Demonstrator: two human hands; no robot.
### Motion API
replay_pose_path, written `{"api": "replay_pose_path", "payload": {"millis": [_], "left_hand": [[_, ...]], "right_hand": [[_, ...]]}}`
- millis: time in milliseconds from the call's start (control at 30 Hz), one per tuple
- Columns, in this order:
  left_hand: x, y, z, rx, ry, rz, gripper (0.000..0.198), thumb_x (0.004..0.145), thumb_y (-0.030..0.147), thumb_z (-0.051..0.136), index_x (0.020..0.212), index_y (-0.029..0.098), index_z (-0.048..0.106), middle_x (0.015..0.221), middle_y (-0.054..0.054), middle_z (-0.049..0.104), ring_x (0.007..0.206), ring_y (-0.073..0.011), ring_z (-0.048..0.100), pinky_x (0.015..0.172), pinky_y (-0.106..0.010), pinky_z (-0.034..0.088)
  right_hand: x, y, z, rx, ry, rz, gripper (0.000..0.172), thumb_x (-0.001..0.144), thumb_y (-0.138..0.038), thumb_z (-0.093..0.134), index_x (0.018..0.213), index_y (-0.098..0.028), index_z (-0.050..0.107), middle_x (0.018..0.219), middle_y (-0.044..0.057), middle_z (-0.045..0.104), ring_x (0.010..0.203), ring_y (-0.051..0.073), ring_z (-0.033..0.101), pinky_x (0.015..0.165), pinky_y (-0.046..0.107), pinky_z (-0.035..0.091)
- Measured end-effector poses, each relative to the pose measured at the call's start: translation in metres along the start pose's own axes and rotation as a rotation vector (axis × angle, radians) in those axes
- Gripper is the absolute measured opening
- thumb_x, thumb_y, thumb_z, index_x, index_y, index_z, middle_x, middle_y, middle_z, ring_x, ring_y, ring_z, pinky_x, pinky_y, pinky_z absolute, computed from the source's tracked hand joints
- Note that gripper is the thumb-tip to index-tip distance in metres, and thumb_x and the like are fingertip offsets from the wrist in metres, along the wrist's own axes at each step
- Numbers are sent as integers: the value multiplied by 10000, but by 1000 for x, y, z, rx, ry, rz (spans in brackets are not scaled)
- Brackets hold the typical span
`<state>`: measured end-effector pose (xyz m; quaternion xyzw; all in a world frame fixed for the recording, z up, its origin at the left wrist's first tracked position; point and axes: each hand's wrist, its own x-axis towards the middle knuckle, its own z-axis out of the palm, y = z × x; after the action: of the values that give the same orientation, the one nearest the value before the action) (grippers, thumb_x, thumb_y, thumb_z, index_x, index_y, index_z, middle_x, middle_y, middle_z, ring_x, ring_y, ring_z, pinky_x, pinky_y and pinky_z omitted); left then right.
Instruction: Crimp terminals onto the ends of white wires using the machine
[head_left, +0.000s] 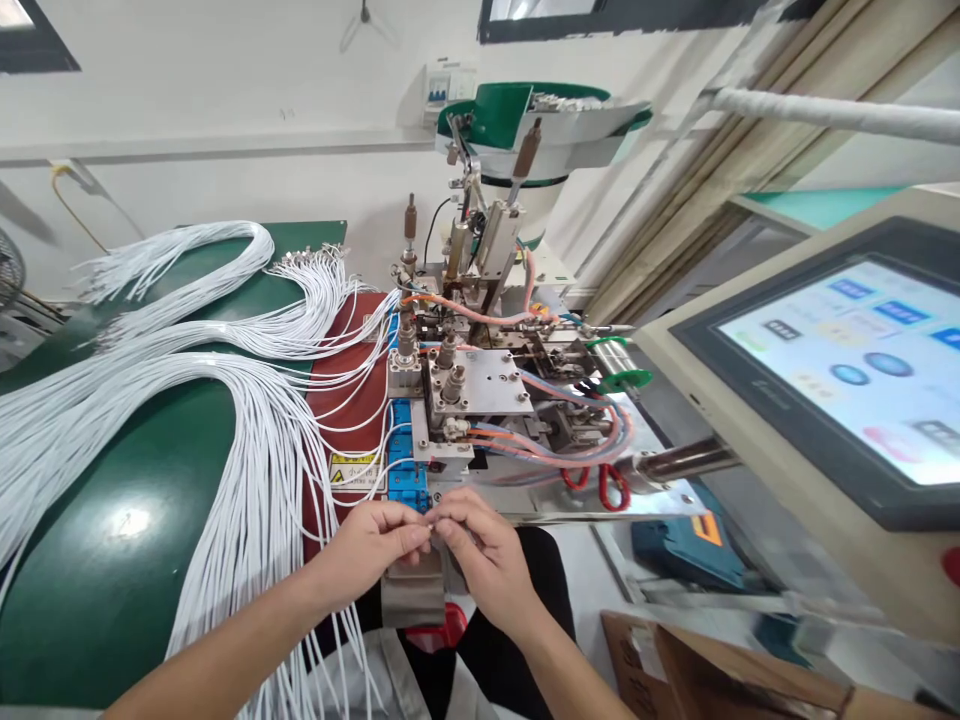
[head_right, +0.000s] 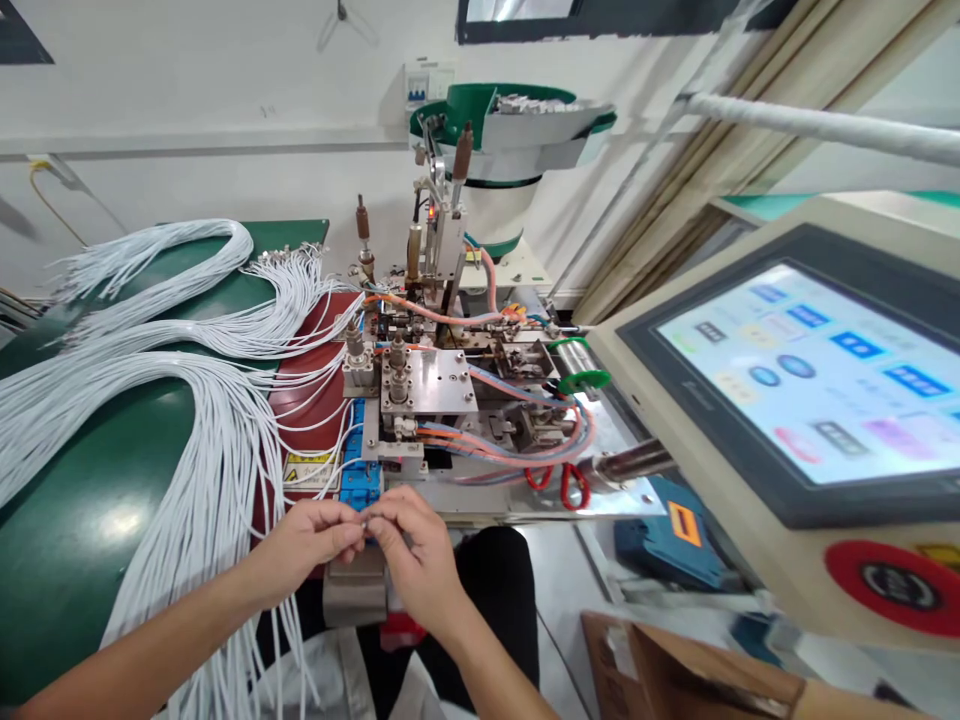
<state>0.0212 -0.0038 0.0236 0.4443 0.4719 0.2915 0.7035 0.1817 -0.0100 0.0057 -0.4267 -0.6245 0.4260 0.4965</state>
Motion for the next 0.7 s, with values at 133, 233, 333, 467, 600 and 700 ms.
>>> {"api": "replay_pose_path", "payload": {"millis": [133,233,333,467,600,700], "left_hand": [[1,-2,2,43,132,19,254,724,369,610,742,120,658,631,-8,575,580,-98,486,575,-219,388],[0,-1,4,87,168,17,237,713,350,618,742,119,665,624,-11,581,579,-104,489,571,-223,401],[0,2,7,145,179,28,199,703,312,617,704,118,664,612,-6,586,565,-101,482,568,-222,397],[-1,3,9,231,185,79,162,712,272,591,689,130,667,632,-6,605,595,-113,498,595,-226,403],[-2,0,9,250,193,94,178,737,288,563,745,140,661,636,-3,585,596,-117,500,590,-233,418],[-2,-3,9,212,181,86,211,754,323,549,774,135,642,611,6,550,577,-109,484,586,-235,418]], "right_hand": [[-8,7,8,18,192,130,119,802,-200,526,819,-188,643,780,39,595,728,150,578,648,265,472],[-12,7,12,4,170,131,103,787,-185,537,795,-183,640,766,38,596,714,150,582,635,263,470],[-11,3,13,-56,164,89,79,767,-160,553,748,-178,628,724,32,598,675,141,574,611,255,459],[-9,-1,12,-137,143,49,96,765,-148,541,699,-176,606,683,27,589,629,136,551,580,252,446],[-8,-2,14,-140,164,55,125,793,-166,502,707,-178,592,682,25,572,642,141,547,591,258,444],[-8,-1,18,-101,217,77,125,792,-181,511,692,-178,586,665,16,554,627,137,543,583,255,443]]}}
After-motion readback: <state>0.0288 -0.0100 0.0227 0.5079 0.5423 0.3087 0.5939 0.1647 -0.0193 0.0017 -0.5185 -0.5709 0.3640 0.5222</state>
